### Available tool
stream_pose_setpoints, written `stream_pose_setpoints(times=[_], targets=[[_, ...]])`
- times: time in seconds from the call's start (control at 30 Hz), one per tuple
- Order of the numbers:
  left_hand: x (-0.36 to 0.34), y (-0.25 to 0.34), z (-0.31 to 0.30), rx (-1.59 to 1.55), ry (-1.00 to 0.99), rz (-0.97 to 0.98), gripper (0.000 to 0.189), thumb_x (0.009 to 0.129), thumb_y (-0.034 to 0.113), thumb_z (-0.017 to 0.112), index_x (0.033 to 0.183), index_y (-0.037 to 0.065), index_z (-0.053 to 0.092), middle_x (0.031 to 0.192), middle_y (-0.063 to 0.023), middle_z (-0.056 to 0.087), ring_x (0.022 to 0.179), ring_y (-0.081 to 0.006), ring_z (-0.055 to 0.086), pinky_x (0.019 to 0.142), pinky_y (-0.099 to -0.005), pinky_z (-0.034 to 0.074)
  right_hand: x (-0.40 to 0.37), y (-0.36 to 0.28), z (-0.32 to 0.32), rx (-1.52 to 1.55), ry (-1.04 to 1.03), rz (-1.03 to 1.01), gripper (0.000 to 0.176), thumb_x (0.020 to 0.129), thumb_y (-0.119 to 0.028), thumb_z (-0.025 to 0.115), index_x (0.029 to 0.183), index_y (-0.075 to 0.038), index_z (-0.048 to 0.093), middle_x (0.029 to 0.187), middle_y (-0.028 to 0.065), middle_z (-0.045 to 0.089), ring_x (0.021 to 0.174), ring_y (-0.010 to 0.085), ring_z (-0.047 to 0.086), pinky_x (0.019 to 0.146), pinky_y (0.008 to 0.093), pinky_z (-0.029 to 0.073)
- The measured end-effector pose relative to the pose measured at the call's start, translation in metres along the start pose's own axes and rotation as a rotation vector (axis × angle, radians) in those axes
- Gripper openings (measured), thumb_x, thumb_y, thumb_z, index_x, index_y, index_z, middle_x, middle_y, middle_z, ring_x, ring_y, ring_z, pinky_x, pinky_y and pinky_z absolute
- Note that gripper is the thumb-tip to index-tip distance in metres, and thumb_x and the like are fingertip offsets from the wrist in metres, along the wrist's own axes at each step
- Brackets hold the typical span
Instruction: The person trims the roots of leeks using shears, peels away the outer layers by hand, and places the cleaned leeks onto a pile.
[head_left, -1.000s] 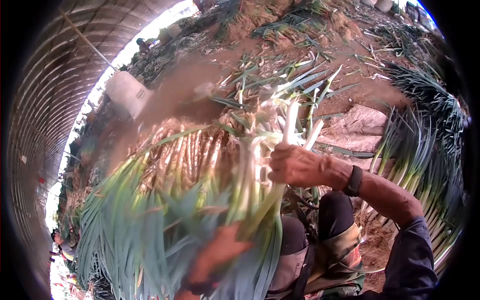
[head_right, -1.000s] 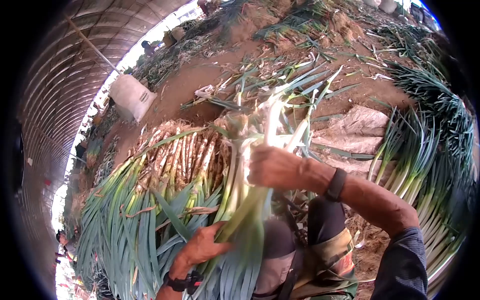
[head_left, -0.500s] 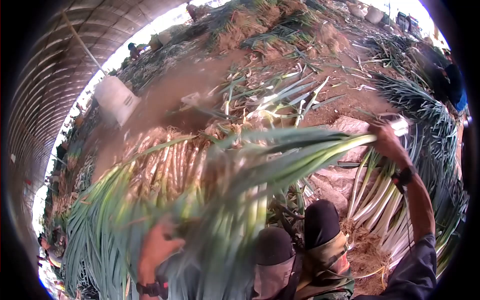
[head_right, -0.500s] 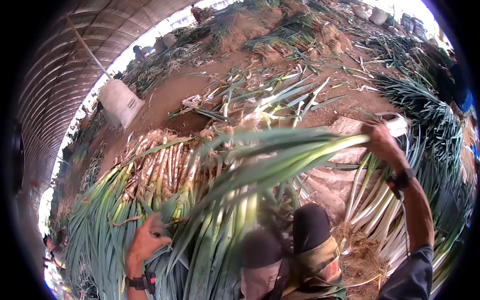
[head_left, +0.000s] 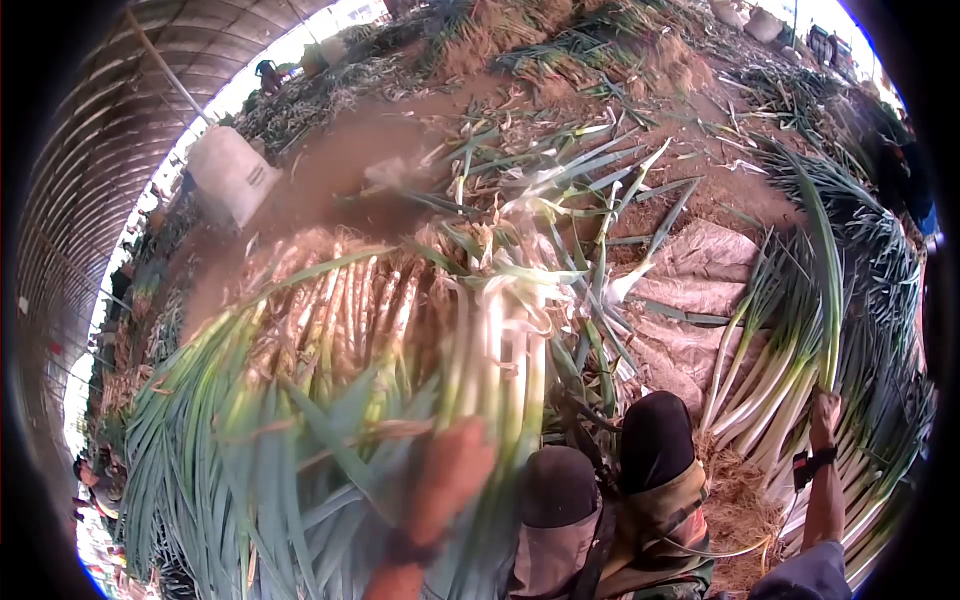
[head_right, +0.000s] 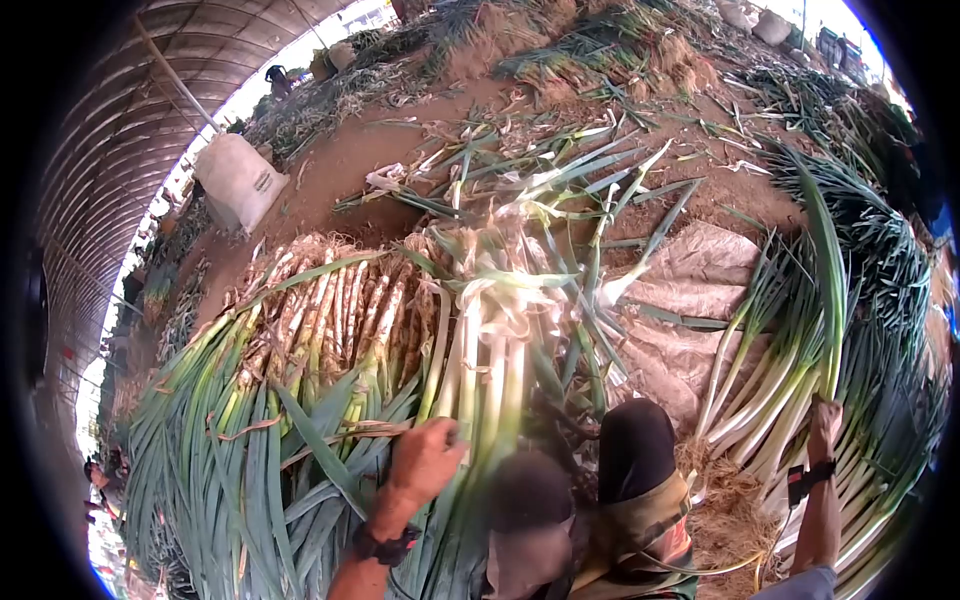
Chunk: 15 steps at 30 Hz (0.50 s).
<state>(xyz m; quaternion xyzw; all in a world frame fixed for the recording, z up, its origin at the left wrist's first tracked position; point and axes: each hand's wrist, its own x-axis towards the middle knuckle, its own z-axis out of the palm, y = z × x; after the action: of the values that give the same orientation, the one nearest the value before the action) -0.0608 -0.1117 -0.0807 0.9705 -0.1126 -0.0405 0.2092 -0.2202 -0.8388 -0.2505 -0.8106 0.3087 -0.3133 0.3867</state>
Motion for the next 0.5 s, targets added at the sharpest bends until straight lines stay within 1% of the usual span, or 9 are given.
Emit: stream_pose_setpoints(times=[0.03, 0.07, 0.13, 0.17, 0.2, 0.27, 0.33, 0.4, 0.5], targets=[[0.003, 0.0, 0.013, 0.036, -0.039, -0.011, 0.027, 0.085, 0.019, 0.075, 0.103, 0.001, 0.066, 0.094, -0.018, 0.069, 0.085, -0.0367, 0.068, 0.074, -0.0445, 0.055, -0.004, 0.027, -0.008, -0.067, -0.066, 0.083, 0.035, 0.088, -0.032, 0.067, 0.079, 0.001, 0.057, 0.066, 0.0058, 0.047, 0.063, 0.016, 0.046, 0.061, 0.0365, 0.04], [0.003, -0.008, 0.03, -0.001, 0.037, 0.085, 0.027, 0.085, 0.02, 0.074, 0.103, 0.001, 0.066, 0.096, -0.0192, 0.068, 0.086, -0.0379, 0.067, 0.075, -0.0451, 0.054, -0.009, 0.041, -0.011, -0.135, -0.131, 0.166, 0.034, 0.087, -0.033, 0.065, 0.082, 0.0, 0.058, 0.066, 0.0037, 0.047, 0.061, 0.016, 0.045, 0.061, 0.0362, 0.041], [0.004, -0.015, 0.057, -0.013, 0.08, 0.187, 0.029, 0.087, 0.022, 0.071, 0.104, 0.0, 0.063, 0.099, -0.0216, 0.067, 0.089, -0.0405, 0.066, 0.077, -0.0468, 0.054, -0.025, 0.05, 0.004, -0.326, -0.032, 0.379, 0.031, 0.084, -0.026, 0.07, 0.084, 0.002, 0.057, 0.074, 0.0118, 0.052, 0.07, 0.0213, 0.052, 0.065, 0.0405, 0.042], [0.006, -0.011, 0.063, 0.014, 0.049, 0.193, 0.03, 0.088, 0.024, 0.069, 0.106, 0.0, 0.062, 0.101, -0.023, 0.066, 0.091, -0.0419, 0.066, 0.079, -0.0478, 0.054, -0.027, 0.047, 0.007, -0.551, -0.168, 0.35, 0.03, 0.08, -0.025, 0.072, 0.084, 0.002, 0.058, 0.079, 0.0166, 0.056, 0.073, 0.0262, 0.057, 0.067, 0.0405, 0.044], [0.009, -0.006, 0.068, 0.041, 0.018, 0.199, 0.032, 0.089, 0.026, 0.067, 0.108, 0.0, 0.061, 0.102, -0.0243, 0.065, 0.092, -0.0433, 0.065, 0.08, -0.0488, 0.054, -0.036, 0.028, 0.014, -0.611, -0.255, 0.217, 0.034, 0.079, -0.026, 0.072, 0.095, 0.003, 0.061, 0.086, 0.0227, 0.061, 0.08, 0.03, 0.062, 0.072, 0.0429, 0.048], [0.03, 0.037, 0.034, 0.088, -0.215, 0.03, 0.036, 0.09, 0.028, 0.064, 0.111, 0.0, 0.059, 0.101, -0.0258, 0.064, 0.092, -0.0442, 0.065, 0.081, -0.05, 0.053, -0.036, -0.028, 0.047, -0.501, -0.262, 0.142, 0.04, 0.081, -0.02, 0.071, 0.112, 0.002, 0.06, 0.1, 0.024, 0.066, 0.095, 0.0294, 0.067, 0.08, 0.0408, 0.052], [0.041, 0.042, 0.04, 0.141, -0.273, -0.031, 0.042, 0.089, 0.031, 0.064, 0.115, -0.001, 0.056, 0.104, -0.0276, 0.064, 0.093, -0.0431, 0.066, 0.082, -0.0493, 0.053, -0.032, -0.026, 0.091, -0.097, -0.346, -0.04, 0.053, 0.081, -0.011, 0.07, 0.131, 0.001, 0.054, 0.115, 0.0232, 0.067, 0.104, 0.0295, 0.067, 0.086, 0.038, 0.054], [0.054, 0.04, 0.053, 0.166, -0.315, -0.074, 0.043, 0.088, 0.03, 0.065, 0.116, -0.001, 0.055, 0.105, -0.0279, 0.064, 0.094, -0.0411, 0.067, 0.081, -0.0474, 0.054, -0.026, -0.098, 0.131, -0.242, -0.595, -0.032, 0.06, 0.082, -0.004, 0.07, 0.138, 0.001, 0.051, 0.129, 0.0237, 0.063, 0.11, 0.0313, 0.066, 0.091, 0.0369, 0.055], [0.06, 0.04, 0.072, 0.275, -0.182, -0.023, 0.053, 0.085, 0.033, 0.075, 0.117, -0.004, 0.057, 0.089, -0.0166, 0.072, 0.084, -0.0311, 0.072, 0.074, -0.0424, 0.056, -0.046, -0.203, 0.18, -0.098, -0.787, -0.145, 0.055, 0.087, -0.008, 0.071, 0.139, -0.002, 0.055, 0.134, 0.0217, 0.061, 0.105, 0.03, 0.069, 0.091, 0.0395, 0.058]])
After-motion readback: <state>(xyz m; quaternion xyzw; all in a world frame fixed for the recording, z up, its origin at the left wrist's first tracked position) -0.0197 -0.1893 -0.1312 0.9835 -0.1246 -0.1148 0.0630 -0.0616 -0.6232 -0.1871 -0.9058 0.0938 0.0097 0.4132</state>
